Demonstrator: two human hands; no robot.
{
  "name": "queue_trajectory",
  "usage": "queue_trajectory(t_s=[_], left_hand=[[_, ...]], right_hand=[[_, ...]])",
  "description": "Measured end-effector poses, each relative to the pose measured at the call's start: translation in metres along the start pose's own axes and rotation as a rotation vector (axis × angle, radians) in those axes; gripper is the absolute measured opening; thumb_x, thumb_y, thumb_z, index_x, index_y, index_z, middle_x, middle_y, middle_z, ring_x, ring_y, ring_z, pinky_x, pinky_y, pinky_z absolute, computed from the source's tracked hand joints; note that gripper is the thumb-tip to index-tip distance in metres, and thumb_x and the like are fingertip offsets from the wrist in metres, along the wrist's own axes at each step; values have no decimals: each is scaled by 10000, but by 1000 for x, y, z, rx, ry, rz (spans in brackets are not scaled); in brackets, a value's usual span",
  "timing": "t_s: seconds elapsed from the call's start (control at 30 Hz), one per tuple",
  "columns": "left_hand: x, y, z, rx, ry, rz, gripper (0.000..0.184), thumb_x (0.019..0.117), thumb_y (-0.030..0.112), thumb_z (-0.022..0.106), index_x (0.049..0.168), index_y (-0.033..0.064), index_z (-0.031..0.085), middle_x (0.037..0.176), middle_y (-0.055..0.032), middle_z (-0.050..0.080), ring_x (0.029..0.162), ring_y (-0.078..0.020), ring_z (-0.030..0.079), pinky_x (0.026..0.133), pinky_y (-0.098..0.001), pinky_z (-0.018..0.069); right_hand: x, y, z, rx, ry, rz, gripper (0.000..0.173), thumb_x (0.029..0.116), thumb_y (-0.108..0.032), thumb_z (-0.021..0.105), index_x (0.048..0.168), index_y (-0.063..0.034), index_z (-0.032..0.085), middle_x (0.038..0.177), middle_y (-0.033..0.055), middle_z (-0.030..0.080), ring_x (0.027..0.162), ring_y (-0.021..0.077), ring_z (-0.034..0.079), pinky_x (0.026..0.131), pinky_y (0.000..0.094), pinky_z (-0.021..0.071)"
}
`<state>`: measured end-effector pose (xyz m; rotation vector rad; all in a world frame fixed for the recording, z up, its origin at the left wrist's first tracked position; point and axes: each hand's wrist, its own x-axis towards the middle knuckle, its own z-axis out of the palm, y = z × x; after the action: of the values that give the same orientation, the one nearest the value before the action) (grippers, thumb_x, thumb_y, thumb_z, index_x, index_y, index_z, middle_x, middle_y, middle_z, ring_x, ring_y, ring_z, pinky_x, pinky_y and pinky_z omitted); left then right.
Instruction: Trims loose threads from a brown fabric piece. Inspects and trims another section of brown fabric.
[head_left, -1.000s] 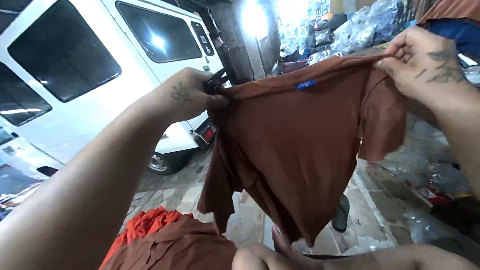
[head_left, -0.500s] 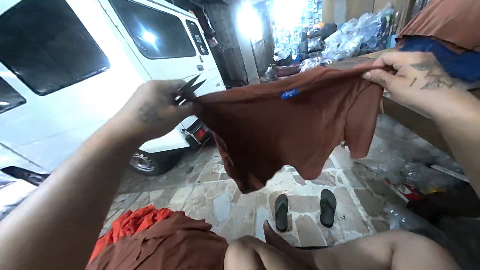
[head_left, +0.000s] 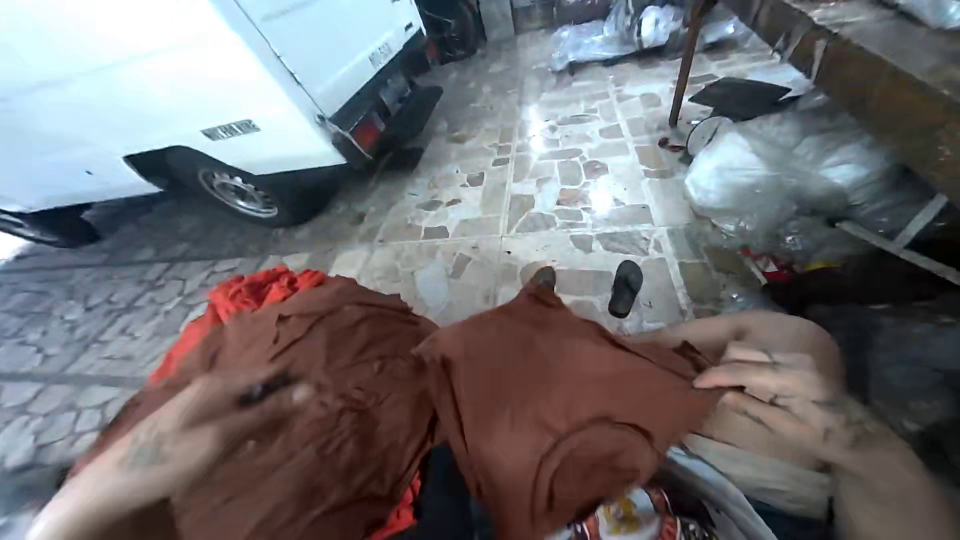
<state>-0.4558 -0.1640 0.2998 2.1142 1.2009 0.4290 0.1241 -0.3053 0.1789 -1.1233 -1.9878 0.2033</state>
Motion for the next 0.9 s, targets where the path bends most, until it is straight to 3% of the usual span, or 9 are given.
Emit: queue_trajectory(t_s=[0.1, 0.2, 0.33, 0.43, 0.6, 0.67, 0.73, 0.8, 0.9], left_hand=[[33, 11, 45, -22, 336, -207, 195, 1006, 273, 598, 941, 100, 662, 646, 77, 530, 515, 0, 458, 491, -204, 401], [71, 4, 106, -112, 366, -106, 186, 1033, 211, 573, 990, 61, 675, 684, 57, 571, 528, -8, 488, 507, -210, 446], [127, 7, 192, -418, 193, -16, 170, 1011, 210, 599, 942, 105, 714, 639, 100, 555, 499, 19, 451, 488, -179, 399], [159, 44, 233, -546, 42, 143, 150, 988, 177, 637, 1053, 106, 752, 753, 119, 635, 580, 54, 500, 548, -141, 427], [202, 106, 245, -441, -215, 401, 332, 961, 164, 670, 1275, 63, 700, 993, 24, 718, 766, 30, 592, 726, -182, 511], [218, 118, 240, -350, -445, 445, 208, 943, 157, 698, 1114, 42, 728, 896, 7, 708, 765, -11, 620, 736, -238, 531], [232, 127, 230, -266, -501, 501, 111, 943, 146, 681, 960, 38, 701, 767, 25, 611, 685, -18, 534, 642, -235, 451], [239, 135, 205, -216, -292, 548, 130, 964, 146, 645, 993, 29, 693, 817, 3, 625, 729, -29, 557, 687, -240, 480], [240, 154, 157, -195, 247, 655, 154, 954, 181, 653, 1004, 46, 708, 956, -19, 658, 821, -36, 595, 744, -222, 510]], right_hand=[[-12, -12, 12, -19, -93, 179, 259, 954, -216, 580, 980, -76, 797, 864, 73, 760, 762, 101, 695, 750, 263, 573], [-21, -16, 20, 51, -85, 297, 258, 949, -175, 555, 1000, -52, 776, 886, 41, 758, 755, 34, 684, 736, 221, 575], [-22, -13, 23, 170, 109, 198, 218, 999, -259, 582, 1079, -123, 732, 1057, -18, 745, 1015, 9, 676, 918, 212, 563], [-7, -22, 24, 209, 242, 85, 216, 1020, -325, 593, 1126, -189, 723, 1047, -83, 733, 994, -25, 661, 891, 178, 554], [31, -31, 27, 250, 361, -87, 206, 1025, -325, 618, 1067, -149, 718, 930, -69, 697, 883, -26, 642, 814, 160, 547], [48, -35, 27, 258, 405, -99, 102, 998, -230, 671, 1024, -137, 703, 916, -70, 707, 867, -30, 661, 813, 148, 566], [64, -38, 23, 274, 446, -89, 79, 987, -172, 675, 1048, -127, 698, 946, -60, 717, 867, -21, 664, 798, 150, 569], [83, -36, 11, 282, 485, -92, 117, 999, -163, 657, 1111, -130, 662, 983, -72, 702, 861, -35, 652, 776, 143, 568], [122, -35, -23, 257, 556, -125, 149, 1001, -115, 627, 1145, -79, 641, 977, -71, 701, 846, -41, 649, 760, 159, 569]])
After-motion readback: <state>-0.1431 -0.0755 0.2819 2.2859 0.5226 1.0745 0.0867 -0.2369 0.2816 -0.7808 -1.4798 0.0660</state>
